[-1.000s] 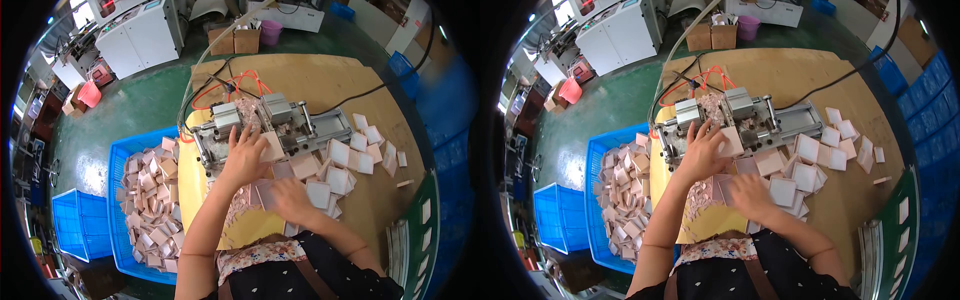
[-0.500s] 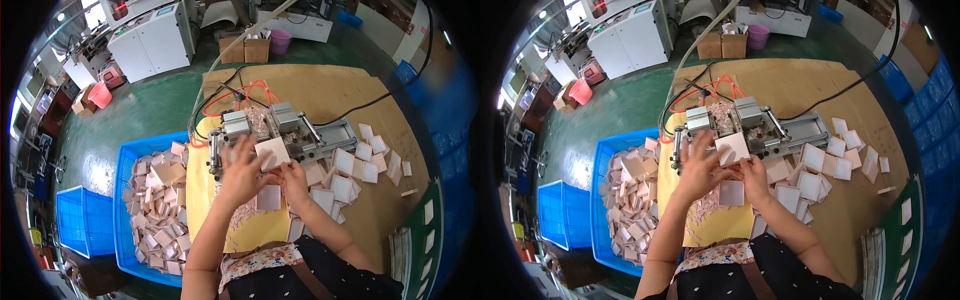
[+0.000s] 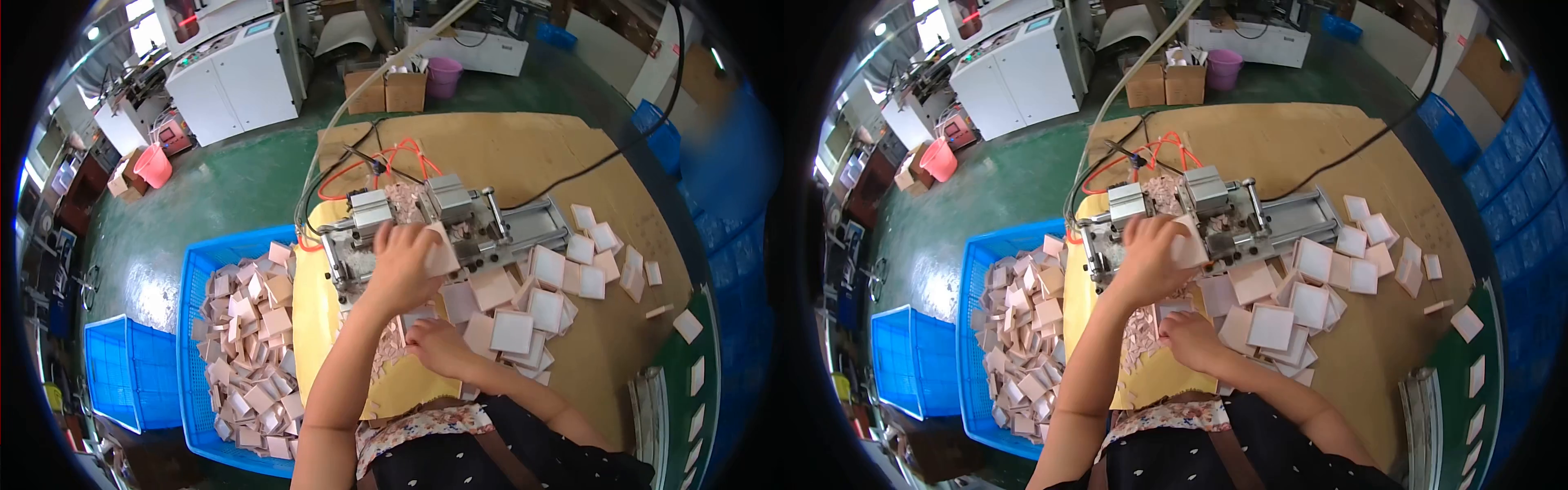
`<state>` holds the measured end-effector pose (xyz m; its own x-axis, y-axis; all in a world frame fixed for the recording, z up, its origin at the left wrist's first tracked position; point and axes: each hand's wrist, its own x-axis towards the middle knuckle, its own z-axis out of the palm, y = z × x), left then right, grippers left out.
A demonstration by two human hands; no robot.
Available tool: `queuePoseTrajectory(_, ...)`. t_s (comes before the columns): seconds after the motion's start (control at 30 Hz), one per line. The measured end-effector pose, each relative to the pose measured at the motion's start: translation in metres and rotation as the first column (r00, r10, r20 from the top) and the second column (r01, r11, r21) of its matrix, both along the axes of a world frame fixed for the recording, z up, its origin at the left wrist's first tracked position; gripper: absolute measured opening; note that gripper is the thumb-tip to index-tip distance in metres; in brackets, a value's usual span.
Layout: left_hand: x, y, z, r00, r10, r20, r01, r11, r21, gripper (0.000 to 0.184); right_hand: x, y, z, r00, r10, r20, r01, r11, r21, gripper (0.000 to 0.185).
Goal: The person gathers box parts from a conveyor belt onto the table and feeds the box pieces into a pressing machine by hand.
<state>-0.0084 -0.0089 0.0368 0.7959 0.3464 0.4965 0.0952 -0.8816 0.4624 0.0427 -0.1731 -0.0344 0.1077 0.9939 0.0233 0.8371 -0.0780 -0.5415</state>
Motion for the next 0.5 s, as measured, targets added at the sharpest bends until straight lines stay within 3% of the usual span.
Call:
queuePoseTrajectory(0.03,-0.020,0.006,0.011,0.998,0.039,0.058,-0.038,0.999,-0.015,0.066,0.001,-0.002,0.015,0.955,-0.067,-0.289,0.058,0.998,-0.040,0.015)
queuePoseTrajectory(0.07,-0.040,0.012,0.008,0.983,0.140,0.119,-0.125,0.984,-0.127,0.070,0.007,-0.009,0.019,0.826,-0.086,-0.557,0.134,0.990,0.046,0.010)
queuePoseTrajectory(0.1,-0.062,0.018,0.013,0.951,0.300,0.069,-0.291,0.949,-0.119,0.078,0.015,-0.015,0.024,0.550,-0.132,-0.825,0.263,0.965,0.021,0.009)
queuePoseTrajectory(0.13,-0.076,0.020,0.010,0.890,0.448,0.080,-0.449,0.893,-0.007,0.082,0.022,-0.014,0.028,0.195,-0.127,-0.973,0.374,0.926,-0.046,0.009)
queuePoseTrajectory(0.17,-0.084,0.018,0.007,0.805,0.584,0.106,-0.593,0.800,0.093,0.086,0.027,-0.007,0.020,0.049,-0.007,-0.999,0.509,0.861,0.019,0.016)
queuePoseTrajectory(0.23,-0.076,0.009,-0.001,0.894,0.447,0.026,-0.447,0.894,0.017,0.093,0.039,0.013,0.006,-0.058,0.076,-0.995,0.537,0.843,0.033,0.021)
queuePoseTrajectory(0.27,-0.062,0.000,-0.006,0.941,0.338,-0.016,-0.338,0.941,-0.034,0.093,0.043,0.023,-0.006,-0.082,0.028,-0.996,0.529,0.848,-0.020,0.021)
queuePoseTrajectory(0.3,-0.049,-0.009,-0.009,0.973,0.223,-0.060,-0.227,0.972,-0.067,0.076,0.046,0.028,-0.008,-0.078,0.029,-0.997,0.526,0.850,-0.017,0.021)
queuePoseTrajectory(0.37,-0.025,-0.016,-0.028,0.989,0.088,-0.122,-0.081,0.995,0.054,0.059,0.050,0.030,-0.011,-0.045,-0.083,-0.996,0.513,0.853,-0.095,0.024)
queuePoseTrajectory(0.4,-0.014,-0.013,-0.030,0.993,0.105,-0.058,-0.101,0.992,0.069,0.052,0.050,0.023,-0.005,-0.055,-0.094,-0.994,0.522,0.846,-0.109,0.024)
queuePoseTrajectory(0.47,-0.010,-0.009,-0.029,0.995,0.081,-0.052,-0.078,0.995,0.056,0.048,0.059,0.000,0.014,0.211,-0.276,-0.938,0.437,0.885,-0.162,0.028)
queuePoseTrajectory(0.5,-0.008,-0.009,-0.025,0.996,0.074,-0.052,-0.073,0.997,0.026,0.050,0.061,-0.019,0.016,0.402,-0.303,-0.864,0.469,0.879,-0.090,0.031)
